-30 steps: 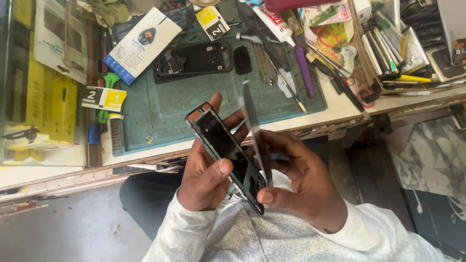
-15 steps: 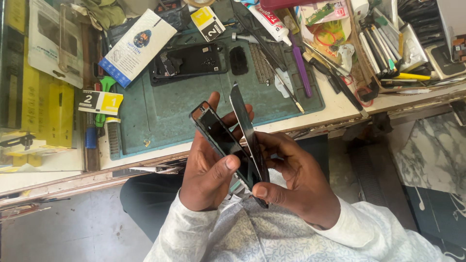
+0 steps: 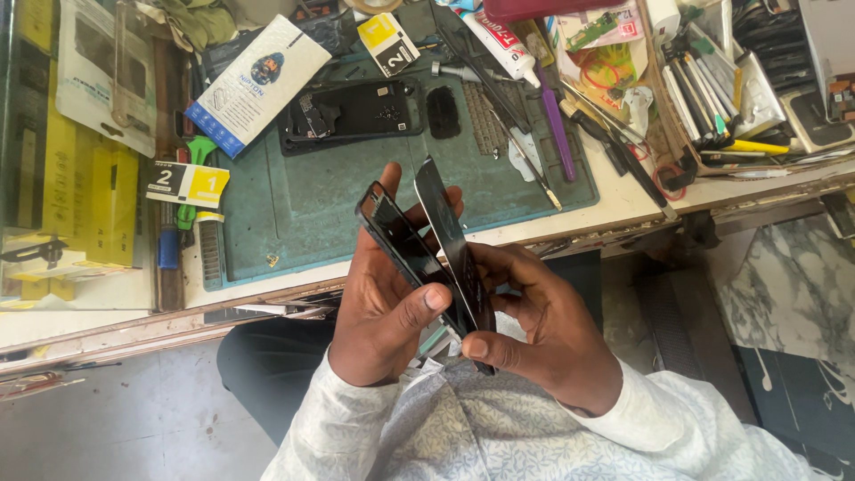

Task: The person disassembles a smartphone, removes the back cover, and detaches internal components including the battery and display. They then reassemble the phone by reconnecting the display ribbon cable and reattaching the back cover.

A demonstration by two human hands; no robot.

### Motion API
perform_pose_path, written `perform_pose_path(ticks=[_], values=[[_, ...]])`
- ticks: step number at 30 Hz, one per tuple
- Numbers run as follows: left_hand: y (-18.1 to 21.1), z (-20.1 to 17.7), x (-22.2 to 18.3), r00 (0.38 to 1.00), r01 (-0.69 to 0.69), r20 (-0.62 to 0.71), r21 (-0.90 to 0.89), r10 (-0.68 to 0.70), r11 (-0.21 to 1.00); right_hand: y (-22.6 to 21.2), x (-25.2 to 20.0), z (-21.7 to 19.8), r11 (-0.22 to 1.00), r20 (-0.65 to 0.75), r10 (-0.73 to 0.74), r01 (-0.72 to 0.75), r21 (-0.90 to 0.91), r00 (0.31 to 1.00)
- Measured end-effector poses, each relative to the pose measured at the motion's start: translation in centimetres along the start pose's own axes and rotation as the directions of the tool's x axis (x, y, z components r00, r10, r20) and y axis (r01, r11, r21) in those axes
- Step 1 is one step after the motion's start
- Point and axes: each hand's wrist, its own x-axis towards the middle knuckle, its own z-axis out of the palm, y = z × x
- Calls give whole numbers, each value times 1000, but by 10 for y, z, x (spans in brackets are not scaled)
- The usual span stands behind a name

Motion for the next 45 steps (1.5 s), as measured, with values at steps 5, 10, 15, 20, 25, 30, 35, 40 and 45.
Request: perform_pose_path(ticks=[5,10,15,20,25,30,35,40,45], values=[[-4,-3,1,1000,-2,-11,23,2,1000,3,2,2,999,11,25,-26,30,1000],[-6,-5,-1,1000,-1,-13,41,2,999,8,3,0,984,47,113,-118,137,993],[-8,-6,0,1000,-2,16,56,1,998,13,2,-5,970,118,161,-179,161,980],[-11,-8,-1,999,-8,34,41,7,999,17,1,-5,976,137,143,-162,143,980],[-14,-11,-3,997,-33,65,42,30,999,18,3,-6,991,154,97,-109,73,983],[-15,-14,-6,997,-25,74,42,22,999,19,6,-7,997,193,61,-69,32,979],[-12,-13,-6,997,5,79,27,-7,1000,18,10,-8,996,222,86,-85,-16,971],[-10,-12,-6,993,-21,114,36,17,999,15,13,-10,992,252,122,-114,-44,960],[-8,-11,-6,996,11,84,52,-16,999,16,14,-9,985,213,132,-105,-135,968]])
